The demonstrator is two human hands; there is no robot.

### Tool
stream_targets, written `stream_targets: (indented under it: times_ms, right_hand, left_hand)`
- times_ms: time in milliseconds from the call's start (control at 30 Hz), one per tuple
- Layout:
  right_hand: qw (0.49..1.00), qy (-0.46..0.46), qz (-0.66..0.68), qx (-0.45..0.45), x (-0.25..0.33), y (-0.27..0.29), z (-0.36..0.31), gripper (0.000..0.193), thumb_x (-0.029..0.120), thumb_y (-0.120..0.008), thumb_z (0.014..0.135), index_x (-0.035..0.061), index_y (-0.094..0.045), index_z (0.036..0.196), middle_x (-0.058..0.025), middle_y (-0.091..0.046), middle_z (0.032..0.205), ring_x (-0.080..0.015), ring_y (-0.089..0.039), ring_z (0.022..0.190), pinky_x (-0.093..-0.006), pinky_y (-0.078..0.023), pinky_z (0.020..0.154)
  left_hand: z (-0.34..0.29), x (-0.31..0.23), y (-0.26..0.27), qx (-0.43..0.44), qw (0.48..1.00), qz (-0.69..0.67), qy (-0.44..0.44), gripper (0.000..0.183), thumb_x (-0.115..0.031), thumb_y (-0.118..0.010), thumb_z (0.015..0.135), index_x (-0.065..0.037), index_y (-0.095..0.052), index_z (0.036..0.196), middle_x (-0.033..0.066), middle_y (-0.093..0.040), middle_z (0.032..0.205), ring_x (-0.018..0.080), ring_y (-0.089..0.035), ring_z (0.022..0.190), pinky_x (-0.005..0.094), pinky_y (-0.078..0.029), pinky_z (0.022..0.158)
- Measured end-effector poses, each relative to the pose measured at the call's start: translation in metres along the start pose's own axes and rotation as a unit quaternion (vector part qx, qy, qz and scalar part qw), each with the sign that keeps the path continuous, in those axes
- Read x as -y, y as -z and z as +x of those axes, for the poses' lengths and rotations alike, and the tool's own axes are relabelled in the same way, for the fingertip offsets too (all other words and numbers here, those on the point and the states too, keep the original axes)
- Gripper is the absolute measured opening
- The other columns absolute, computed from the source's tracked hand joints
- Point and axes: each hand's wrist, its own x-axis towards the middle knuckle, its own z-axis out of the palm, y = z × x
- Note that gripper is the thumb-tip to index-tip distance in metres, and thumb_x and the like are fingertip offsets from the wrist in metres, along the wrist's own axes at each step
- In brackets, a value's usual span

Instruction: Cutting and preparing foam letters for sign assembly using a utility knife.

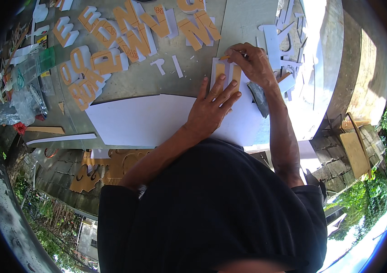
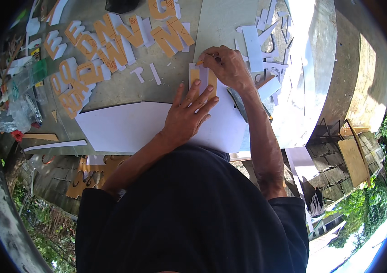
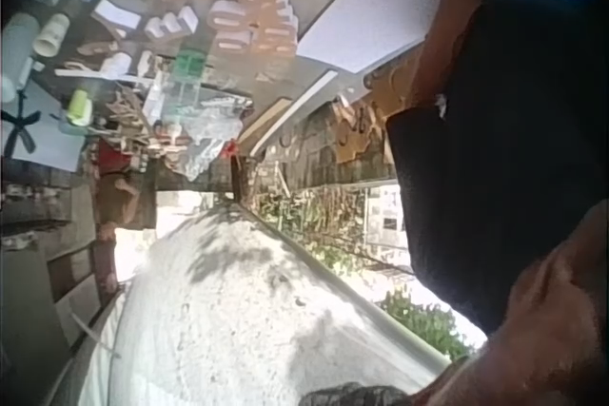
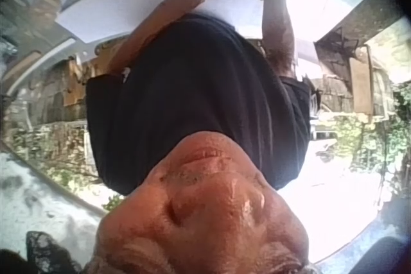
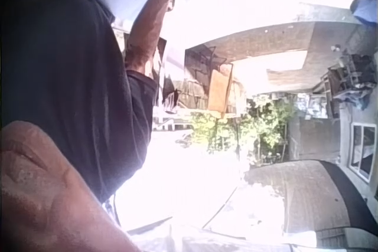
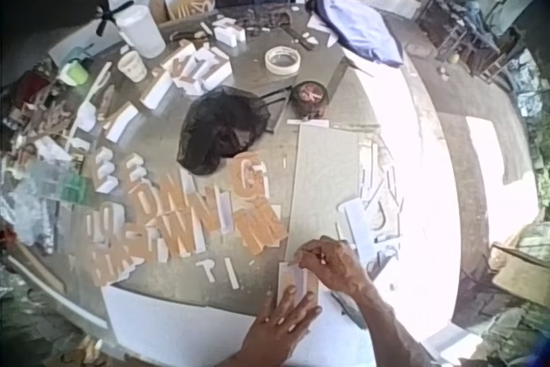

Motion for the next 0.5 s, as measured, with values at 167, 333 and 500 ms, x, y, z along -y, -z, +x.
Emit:
stream_targets:
  times_ms: [167, 333, 500]
  right_hand:
    - [0.998, 0.019, -0.053, 0.032, 0.005, -0.004, 0.006, 0.024, 0.021, -0.062, 0.096, 0.0022, -0.075, 0.104, -0.0149, -0.072, 0.101, -0.0232, -0.072, 0.078, -0.0342, -0.055, 0.075]
    - [0.998, 0.032, -0.045, -0.018, -0.005, 0.008, 0.0, 0.03, 0.025, -0.063, 0.092, -0.0012, -0.075, 0.102, -0.016, -0.073, 0.083, -0.0201, -0.068, 0.073, -0.0338, -0.052, 0.066]
    - [0.984, -0.098, 0.095, -0.112, 0.008, 0.023, -0.033, 0.037, 0.033, -0.063, 0.094, 0.0014, -0.074, 0.107, -0.0109, -0.073, 0.081, -0.0143, -0.062, 0.07, -0.0292, -0.049, 0.064]
  left_hand:
    - [-0.001, 0.0, 0.0, -0.004, 1.0, 0.002, -0.002, 0.056, -0.028, -0.073, 0.086, -0.02, -0.059, 0.139, 0.0042, -0.038, 0.159, 0.0338, -0.027, 0.15, 0.0638, -0.026, 0.117]
    - [0.0, -0.001, 0.001, -0.002, 1.0, 0.006, -0.002, 0.054, -0.027, -0.072, 0.087, -0.02, -0.059, 0.139, 0.0038, -0.04, 0.158, 0.0328, -0.027, 0.15, 0.0629, -0.026, 0.117]
    - [0.0, 0.0, 0.002, -0.005, 0.999, 0.031, -0.018, 0.047, -0.021, -0.063, 0.092, -0.016, -0.059, 0.139, 0.0064, -0.038, 0.158, 0.0332, -0.024, 0.151, 0.0645, -0.028, 0.116]
